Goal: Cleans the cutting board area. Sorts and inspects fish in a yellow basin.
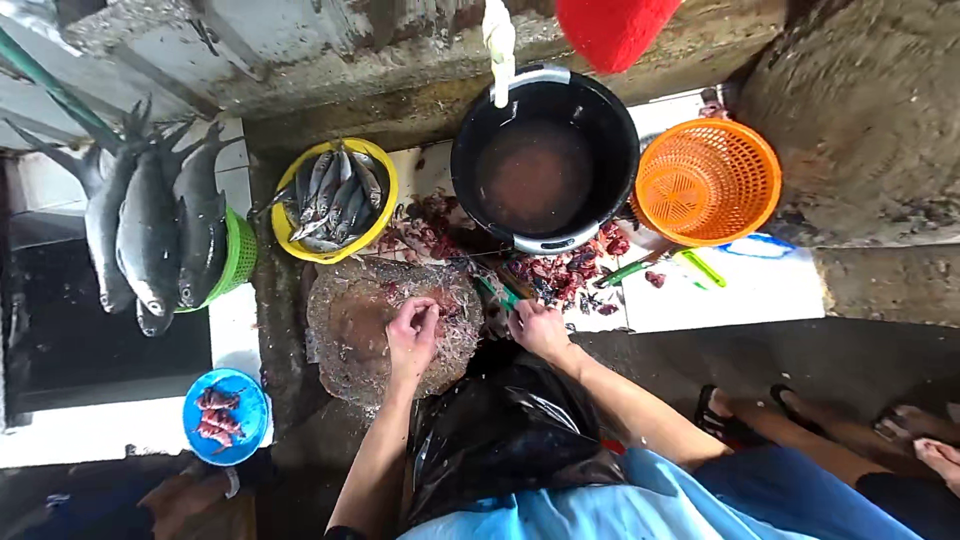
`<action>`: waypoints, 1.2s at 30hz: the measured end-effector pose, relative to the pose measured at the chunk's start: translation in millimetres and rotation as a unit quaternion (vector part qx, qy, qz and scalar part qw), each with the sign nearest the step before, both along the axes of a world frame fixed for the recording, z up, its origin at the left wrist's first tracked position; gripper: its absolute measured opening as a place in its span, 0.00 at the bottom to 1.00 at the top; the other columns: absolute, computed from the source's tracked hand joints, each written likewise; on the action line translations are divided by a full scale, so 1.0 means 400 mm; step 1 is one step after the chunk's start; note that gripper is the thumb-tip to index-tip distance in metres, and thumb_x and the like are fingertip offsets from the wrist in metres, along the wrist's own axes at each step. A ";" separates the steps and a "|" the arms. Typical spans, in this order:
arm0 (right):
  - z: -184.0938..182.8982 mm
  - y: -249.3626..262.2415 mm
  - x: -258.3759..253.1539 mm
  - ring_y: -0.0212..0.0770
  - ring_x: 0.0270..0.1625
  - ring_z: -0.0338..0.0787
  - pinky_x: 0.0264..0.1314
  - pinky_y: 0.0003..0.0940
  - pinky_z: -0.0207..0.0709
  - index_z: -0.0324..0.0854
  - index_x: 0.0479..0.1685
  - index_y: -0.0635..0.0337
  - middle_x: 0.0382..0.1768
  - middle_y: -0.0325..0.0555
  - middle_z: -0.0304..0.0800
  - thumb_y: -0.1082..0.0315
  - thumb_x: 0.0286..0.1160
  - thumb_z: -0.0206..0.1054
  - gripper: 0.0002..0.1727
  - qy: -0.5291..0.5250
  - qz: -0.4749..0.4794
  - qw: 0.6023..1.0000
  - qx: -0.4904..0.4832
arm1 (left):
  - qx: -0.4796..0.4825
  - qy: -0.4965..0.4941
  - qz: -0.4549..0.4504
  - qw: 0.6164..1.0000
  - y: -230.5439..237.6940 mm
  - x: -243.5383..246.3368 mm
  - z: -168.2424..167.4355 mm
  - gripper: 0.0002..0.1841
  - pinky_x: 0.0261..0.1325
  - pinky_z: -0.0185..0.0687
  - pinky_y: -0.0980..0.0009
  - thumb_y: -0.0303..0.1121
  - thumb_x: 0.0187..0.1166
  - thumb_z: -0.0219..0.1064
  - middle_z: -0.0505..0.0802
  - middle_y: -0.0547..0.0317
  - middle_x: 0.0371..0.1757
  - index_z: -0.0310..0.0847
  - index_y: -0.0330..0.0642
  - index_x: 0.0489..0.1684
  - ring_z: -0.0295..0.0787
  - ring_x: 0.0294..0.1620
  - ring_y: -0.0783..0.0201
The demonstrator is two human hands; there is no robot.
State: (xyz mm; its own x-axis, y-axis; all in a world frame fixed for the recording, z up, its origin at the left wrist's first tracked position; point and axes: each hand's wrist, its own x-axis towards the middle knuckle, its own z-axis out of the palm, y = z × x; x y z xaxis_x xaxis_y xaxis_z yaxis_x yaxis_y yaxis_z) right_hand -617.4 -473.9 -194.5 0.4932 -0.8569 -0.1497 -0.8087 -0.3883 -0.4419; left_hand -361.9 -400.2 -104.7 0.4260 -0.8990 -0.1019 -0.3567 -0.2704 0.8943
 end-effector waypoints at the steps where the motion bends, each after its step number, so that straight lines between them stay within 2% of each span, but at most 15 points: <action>1: 0.026 -0.016 -0.005 0.60 0.39 0.95 0.39 0.61 0.85 0.88 0.46 0.63 0.38 0.58 0.94 0.53 0.82 0.57 0.22 -0.013 -0.028 0.999 0.021 | -0.001 0.001 0.006 1.000 0.010 0.009 -0.004 0.09 0.37 0.91 0.71 0.30 0.82 0.65 0.95 0.60 0.39 0.87 0.37 0.51 0.92 0.32 0.71; 3: 0.045 -0.047 -0.016 0.59 0.47 0.94 0.51 0.63 0.84 0.86 0.53 0.61 0.41 0.57 0.93 0.51 0.85 0.54 0.23 -0.003 -0.082 0.988 0.129 | -0.003 0.015 0.020 1.000 0.032 0.019 -0.022 0.09 0.35 0.91 0.71 0.30 0.82 0.65 0.95 0.59 0.38 0.86 0.36 0.51 0.92 0.31 0.70; 5: 0.033 -0.061 -0.024 0.56 0.46 0.93 0.54 0.62 0.83 0.87 0.53 0.60 0.38 0.55 0.93 0.49 0.86 0.55 0.24 -0.045 -0.143 0.977 0.150 | 0.007 0.034 0.028 0.999 0.043 0.025 -0.033 0.09 0.34 0.91 0.70 0.30 0.82 0.65 0.95 0.58 0.37 0.86 0.36 0.52 0.92 0.29 0.69; 12: 0.083 0.056 0.008 0.46 0.31 0.89 0.40 0.50 0.82 0.87 0.40 0.61 0.26 0.48 0.88 0.53 0.86 0.54 0.22 -0.152 -0.165 0.974 -0.001 | -0.002 0.067 -0.018 0.998 0.107 0.040 -0.043 0.09 0.34 0.91 0.71 0.32 0.82 0.66 0.95 0.60 0.36 0.87 0.37 0.50 0.92 0.29 0.70; 15: 0.107 0.124 0.034 0.47 0.34 0.91 0.38 0.45 0.86 0.85 0.39 0.64 0.31 0.51 0.89 0.61 0.85 0.59 0.16 -0.187 -0.070 0.971 -0.130 | 0.000 -0.044 -0.053 0.998 0.128 0.031 -0.041 0.21 0.57 0.92 0.63 0.41 0.78 0.72 0.94 0.55 0.53 0.83 0.39 0.65 0.93 0.52 0.65; 17: 0.132 0.162 0.059 0.48 0.37 0.92 0.40 0.43 0.88 0.84 0.41 0.65 0.35 0.54 0.89 0.65 0.83 0.60 0.12 -0.217 0.017 0.959 -0.179 | -0.016 -0.176 -0.099 0.979 0.141 0.033 -0.026 0.36 0.79 0.75 0.44 0.49 0.71 0.78 0.82 0.45 0.77 0.75 0.47 0.80 0.78 0.78 0.45; 18: 0.141 0.176 0.070 0.48 0.38 0.91 0.42 0.42 0.88 0.84 0.42 0.64 0.35 0.54 0.89 0.66 0.83 0.60 0.11 -0.229 0.049 0.954 -0.185 | -0.029 -0.225 -0.129 0.965 0.144 0.039 -0.018 0.35 0.82 0.66 0.36 0.48 0.69 0.79 0.78 0.45 0.82 0.76 0.55 0.81 0.70 0.83 0.40; 21: 0.167 0.201 0.098 0.50 0.41 0.92 0.44 0.45 0.87 0.86 0.42 0.61 0.38 0.53 0.90 0.62 0.82 0.62 0.12 -0.190 0.092 0.966 -0.152 | -0.009 -0.290 -0.203 0.935 0.150 0.080 -0.008 0.16 0.77 0.68 0.36 0.36 0.72 0.72 0.91 0.59 0.66 0.90 0.58 0.58 0.79 0.77 0.46; 24: 0.222 0.200 0.170 0.54 0.61 0.89 0.60 0.58 0.81 0.87 0.53 0.54 0.56 0.52 0.91 0.42 0.71 0.70 0.25 -0.036 0.146 0.988 -0.037 | 0.010 -0.265 -0.296 0.918 0.170 0.134 -0.014 0.13 0.80 0.71 0.49 0.33 0.80 0.65 0.93 0.62 0.61 0.91 0.54 0.57 0.82 0.73 0.54; 26: 0.235 0.214 0.254 0.57 0.63 0.90 0.63 0.62 0.81 0.86 0.64 0.53 0.61 0.53 0.91 0.48 0.72 0.71 0.25 0.031 0.184 0.982 0.018 | -0.035 -0.242 -0.325 0.914 0.195 0.153 -0.020 0.12 0.81 0.72 0.53 0.32 0.79 0.67 0.93 0.63 0.61 0.92 0.54 0.54 0.81 0.74 0.56; 27: 0.235 0.225 0.296 0.61 0.55 0.93 0.53 0.65 0.84 0.87 0.58 0.57 0.54 0.57 0.93 0.56 0.73 0.69 0.20 0.055 0.201 0.978 0.029 | -0.055 -0.232 -0.322 0.916 0.212 0.165 -0.019 0.12 0.83 0.69 0.53 0.35 0.77 0.68 0.92 0.65 0.63 0.92 0.56 0.55 0.79 0.77 0.57; 29: 0.250 0.264 0.357 0.68 0.48 0.92 0.44 0.71 0.82 0.87 0.47 0.65 0.45 0.64 0.92 0.67 0.71 0.69 0.12 0.112 0.237 0.962 0.071 | -0.103 -0.187 -0.248 0.945 0.261 0.208 -0.003 0.19 0.88 0.65 0.52 0.46 0.73 0.75 0.89 0.67 0.70 0.89 0.57 0.62 0.73 0.83 0.58; 31: 0.263 0.309 0.408 0.72 0.50 0.90 0.47 0.73 0.81 0.85 0.53 0.67 0.47 0.68 0.90 0.72 0.70 0.68 0.13 0.173 0.277 0.936 0.134 | -0.146 -0.132 -0.101 0.975 0.324 0.287 0.023 0.25 0.86 0.68 0.49 0.46 0.71 0.77 0.91 0.58 0.69 0.87 0.47 0.65 0.78 0.79 0.55; 34: 0.224 0.365 0.470 0.70 0.52 0.90 0.47 0.67 0.83 0.82 0.56 0.71 0.50 0.69 0.89 0.74 0.77 0.60 0.14 0.232 0.310 0.911 0.144 | -0.103 -0.140 0.104 0.979 0.450 0.428 -0.005 0.20 0.65 0.88 0.55 0.42 0.78 0.70 0.93 0.52 0.61 0.86 0.39 0.62 0.88 0.64 0.55; 36: 0.196 0.383 0.498 0.69 0.48 0.92 0.42 0.62 0.85 0.82 0.57 0.75 0.49 0.71 0.89 0.75 0.79 0.57 0.16 0.236 0.293 0.923 0.083 | -0.058 -0.146 0.183 0.970 0.538 0.492 -0.042 0.16 0.55 0.92 0.63 0.37 0.81 0.67 0.93 0.51 0.56 0.87 0.36 0.59 0.92 0.54 0.62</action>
